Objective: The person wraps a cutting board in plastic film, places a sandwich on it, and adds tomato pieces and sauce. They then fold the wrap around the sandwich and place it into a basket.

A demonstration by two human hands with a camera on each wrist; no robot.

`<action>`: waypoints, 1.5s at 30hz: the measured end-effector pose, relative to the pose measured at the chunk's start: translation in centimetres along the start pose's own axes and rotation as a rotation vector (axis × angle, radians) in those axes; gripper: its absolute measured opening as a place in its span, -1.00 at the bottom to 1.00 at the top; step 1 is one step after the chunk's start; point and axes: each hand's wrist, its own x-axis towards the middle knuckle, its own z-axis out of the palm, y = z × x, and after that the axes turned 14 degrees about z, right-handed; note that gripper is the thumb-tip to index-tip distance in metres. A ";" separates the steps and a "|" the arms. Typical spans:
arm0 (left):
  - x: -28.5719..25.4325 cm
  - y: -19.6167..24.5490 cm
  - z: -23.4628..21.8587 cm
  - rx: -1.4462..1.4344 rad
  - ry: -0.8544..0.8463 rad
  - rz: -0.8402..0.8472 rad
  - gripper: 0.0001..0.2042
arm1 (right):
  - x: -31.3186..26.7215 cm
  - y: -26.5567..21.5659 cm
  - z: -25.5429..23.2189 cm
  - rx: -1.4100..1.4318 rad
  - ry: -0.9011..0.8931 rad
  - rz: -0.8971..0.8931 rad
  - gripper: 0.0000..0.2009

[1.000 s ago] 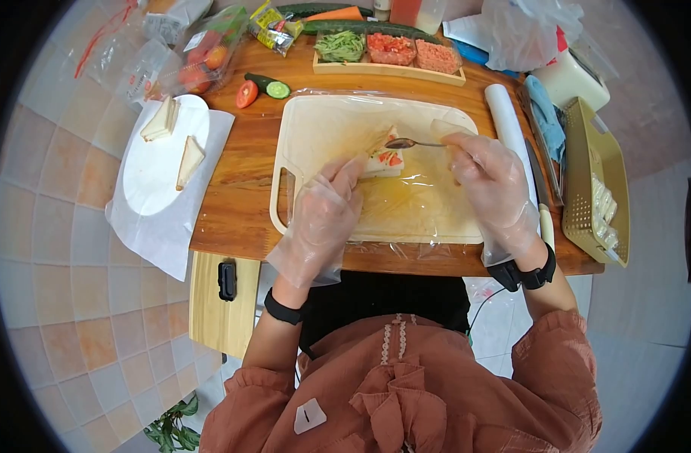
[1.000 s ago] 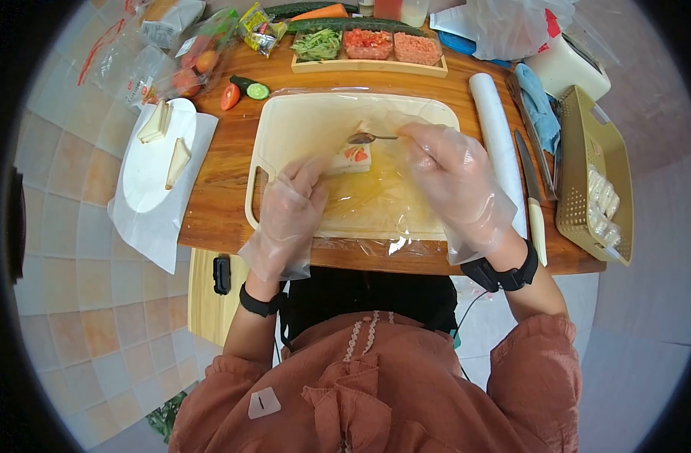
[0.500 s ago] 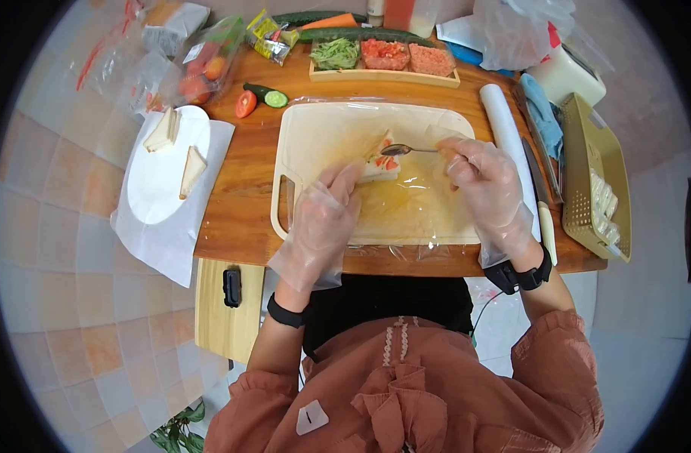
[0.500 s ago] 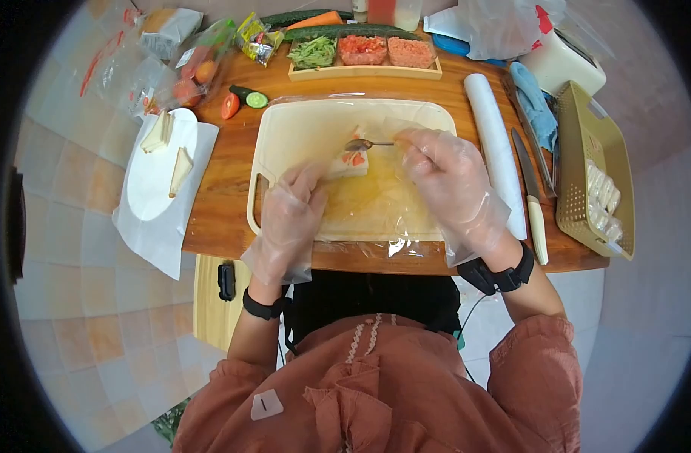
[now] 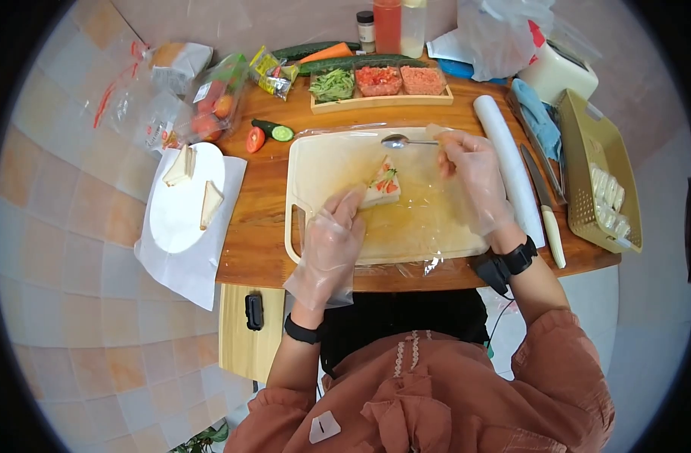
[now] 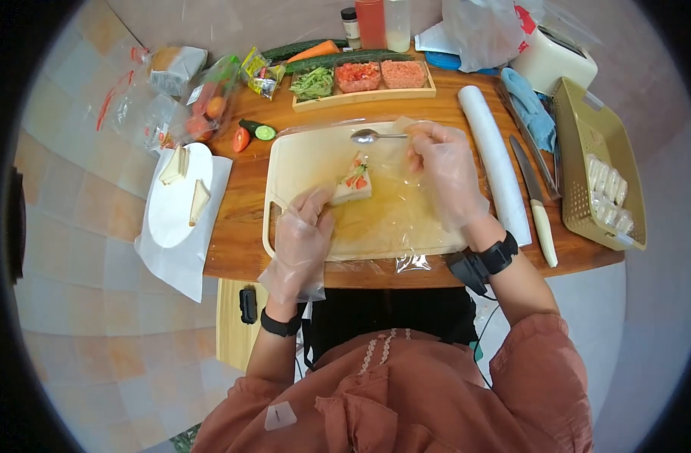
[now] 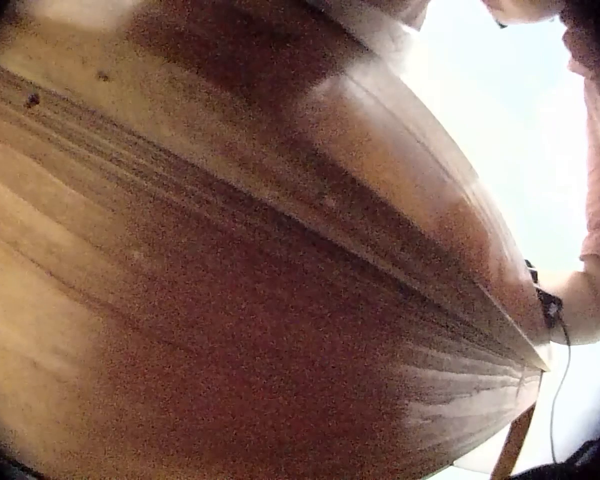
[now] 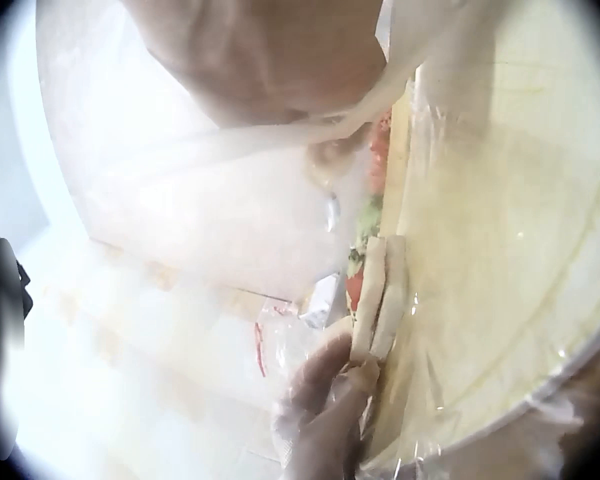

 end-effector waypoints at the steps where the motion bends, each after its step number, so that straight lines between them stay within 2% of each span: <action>1: 0.0 0.0 -0.1 -0.009 -0.007 0.000 -0.58 | 0.3 0.2 0.0 0.060 0.030 0.046 -0.78; 5: 0.1 0.2 -0.1 0.031 -0.004 -0.012 -0.63 | 1.8 1.5 -0.3 0.135 0.097 0.147 -0.79; 9: 0.2 0.7 -0.2 0.024 -0.032 -0.050 -0.61 | 1.7 1.4 -0.5 0.148 0.098 0.145 -0.77; 11: 0.0 0.5 -0.1 0.045 -0.019 -0.061 -0.62 | 0.9 0.5 0.0 0.175 0.128 0.120 -0.74; 16: -0.2 0.2 0.2 0.052 -0.009 -0.116 -0.70 | 1.6 2.2 -0.4 0.185 0.098 0.038 -0.71; 18: -0.3 0.1 0.1 0.056 0.053 -0.118 -0.71 | 1.7 2.2 -0.5 0.164 0.085 0.019 -0.71; 21: -0.3 -0.3 -0.2 -0.008 0.023 -0.085 -0.70 | 1.2 1.4 -0.4 0.153 0.129 0.016 -0.73; 26: -0.2 0.5 -0.6 -0.003 0.016 -0.183 -0.70 | 1.3 2.0 -0.6 0.180 0.066 -0.039 -0.73; 31: 0.2 1.1 -1.0 -0.100 0.095 -0.199 -0.71 | 1.2 1.7 -0.6 0.141 0.075 -0.054 -0.70; 35: 0.1 0.9 -0.8 -0.069 0.088 -0.191 -0.72 | 1.4 2.4 -0.6 0.221 0.017 -0.090 -0.67; 38: 0.0 0.8 -0.9 -0.060 0.085 -0.190 -0.72 | 1.5 2.4 -0.5 0.211 0.039 -0.056 -0.67; 45: -0.2 0.9 -0.9 -0.062 0.112 -0.199 -0.74 | 1.6 2.9 -0.7 0.259 0.001 -0.137 -0.67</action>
